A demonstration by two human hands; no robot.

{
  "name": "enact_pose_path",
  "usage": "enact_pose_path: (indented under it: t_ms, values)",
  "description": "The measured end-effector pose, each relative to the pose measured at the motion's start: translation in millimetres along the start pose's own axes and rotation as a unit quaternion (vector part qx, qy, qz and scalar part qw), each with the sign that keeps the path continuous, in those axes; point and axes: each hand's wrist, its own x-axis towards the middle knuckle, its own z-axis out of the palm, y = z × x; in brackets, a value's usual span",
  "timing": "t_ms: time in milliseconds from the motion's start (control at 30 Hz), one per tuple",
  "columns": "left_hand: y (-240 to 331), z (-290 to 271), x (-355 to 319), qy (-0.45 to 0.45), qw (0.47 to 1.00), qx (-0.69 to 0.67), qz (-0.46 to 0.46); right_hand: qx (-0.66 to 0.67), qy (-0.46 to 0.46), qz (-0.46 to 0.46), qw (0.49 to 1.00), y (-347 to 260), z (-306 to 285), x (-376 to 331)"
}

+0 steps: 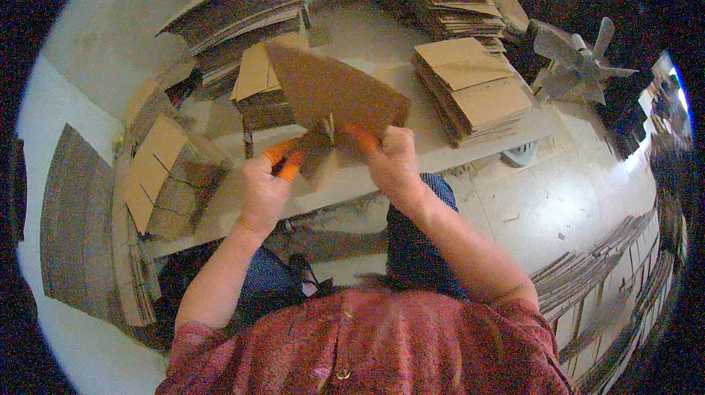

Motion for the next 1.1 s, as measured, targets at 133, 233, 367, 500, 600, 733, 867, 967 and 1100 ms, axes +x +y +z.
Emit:
enact_pose_path:
  t_ms: [133,233,367,500,600,733,867,967,1100]
  values:
    - [0.2,4.9,-2.4,-0.014,1.0,-0.004,0.012,-0.137,-0.04,-0.022,0.989,23.3,0.8,-6.6]
    - [4.0,12.9,-1.2,0.026,0.995,-0.093,-0.011,-0.174,-0.062,-0.039,0.982,21.2,1.0,-3.9]
    - [4.0,6.6,-3.5,-0.019,0.997,-0.052,-0.056,-0.135,-0.052,-0.008,0.989,-3.1,-1.8,-1.7]
    - [7.0,12.3,-11.1,-0.016,0.997,-0.029,-0.072,-0.209,-0.037,-0.042,0.976,18.9,-6.3,-8.3]
    - [7.5,19.7,-5.0,0.041,0.999,-0.007,-0.032,-0.26,-0.049,-0.032,0.964,39.9,-11.1,-13.6]
    - [4.6,24.4,-10.0,-0.016,0.997,-0.056,-0.055,-0.249,-0.033,-0.026,0.968,52.0,-14.1,-20.2]
    - [-11.5,21.9,-8.7,0.009,0.966,-0.228,-0.124,-0.276,-0.038,-0.082,0.957,16.7,-25.1,-16.5]
    - [-34.4,14.7,2.3,-0.016,0.94,-0.296,-0.169,-0.178,0.131,-0.25,0.943,-8.2,-50.1,8.3]
    - [-27.5,39.8,15.8,-0.069,0.886,-0.427,-0.169,-0.089,0.168,-0.03,0.981,43.1,-61.9,58.4]
